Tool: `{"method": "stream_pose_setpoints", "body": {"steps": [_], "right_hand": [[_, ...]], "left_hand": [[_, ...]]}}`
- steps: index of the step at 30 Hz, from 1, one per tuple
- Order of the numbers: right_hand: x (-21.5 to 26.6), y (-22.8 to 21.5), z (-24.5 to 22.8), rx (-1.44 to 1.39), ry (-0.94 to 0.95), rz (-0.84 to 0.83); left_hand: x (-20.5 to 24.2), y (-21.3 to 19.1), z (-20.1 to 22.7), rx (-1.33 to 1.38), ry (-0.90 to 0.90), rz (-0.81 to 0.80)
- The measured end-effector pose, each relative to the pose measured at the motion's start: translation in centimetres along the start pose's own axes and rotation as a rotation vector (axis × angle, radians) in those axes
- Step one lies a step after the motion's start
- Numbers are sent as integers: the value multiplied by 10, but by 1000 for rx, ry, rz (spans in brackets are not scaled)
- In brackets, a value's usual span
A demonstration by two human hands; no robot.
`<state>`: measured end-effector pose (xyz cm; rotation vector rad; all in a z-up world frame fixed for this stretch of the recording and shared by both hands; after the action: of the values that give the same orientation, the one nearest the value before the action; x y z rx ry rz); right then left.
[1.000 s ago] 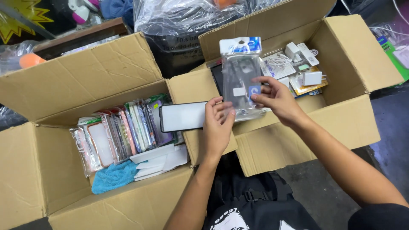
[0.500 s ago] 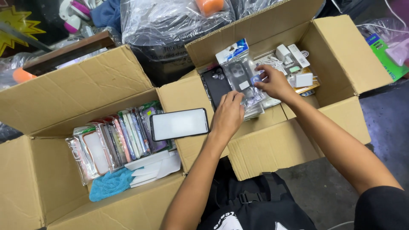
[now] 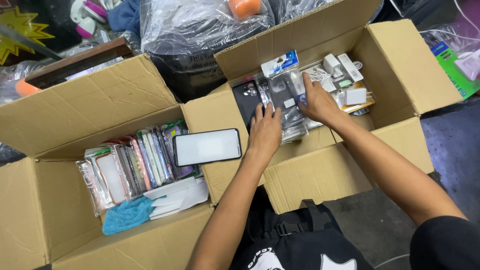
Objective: Sorting through boxes of phone cases and various mobile accessories.
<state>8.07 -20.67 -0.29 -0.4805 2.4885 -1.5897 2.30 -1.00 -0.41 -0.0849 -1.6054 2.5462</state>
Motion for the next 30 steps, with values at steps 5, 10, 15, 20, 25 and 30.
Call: {"method": "stream_pose_setpoints", "body": {"steps": [5,10,15,20,25,30], "right_hand": [[1,-6,-5,34,24,-61],[3,-9,-6,23,35,-106],[-4,-1,3,23,-3,-123],[-12,3,2,20,5,-144],[-16,12,21,-136,-30,-108],[-14,10,42,-483,120,87]], "left_hand": [[-9,-12,4,-158,17,-52],[-6,-3,4,-293,-46,-98],[-8,-10,7,-77,-56,8],[-18,2,4,30,5,42],[-19,-9,9,37,20,25],[-13,-32,21,54,68,105]]}}
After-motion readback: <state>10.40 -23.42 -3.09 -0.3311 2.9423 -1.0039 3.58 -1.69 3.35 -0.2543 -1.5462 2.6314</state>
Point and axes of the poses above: each hand's wrist, its own x-axis away from the middle knuckle, its own y-axis out of the palm, z = x × y, the point moved 2 cm from there along -x, towards the middle knuckle, and after that the axes turned 15 degrees about -y, right-handed, at the moved point
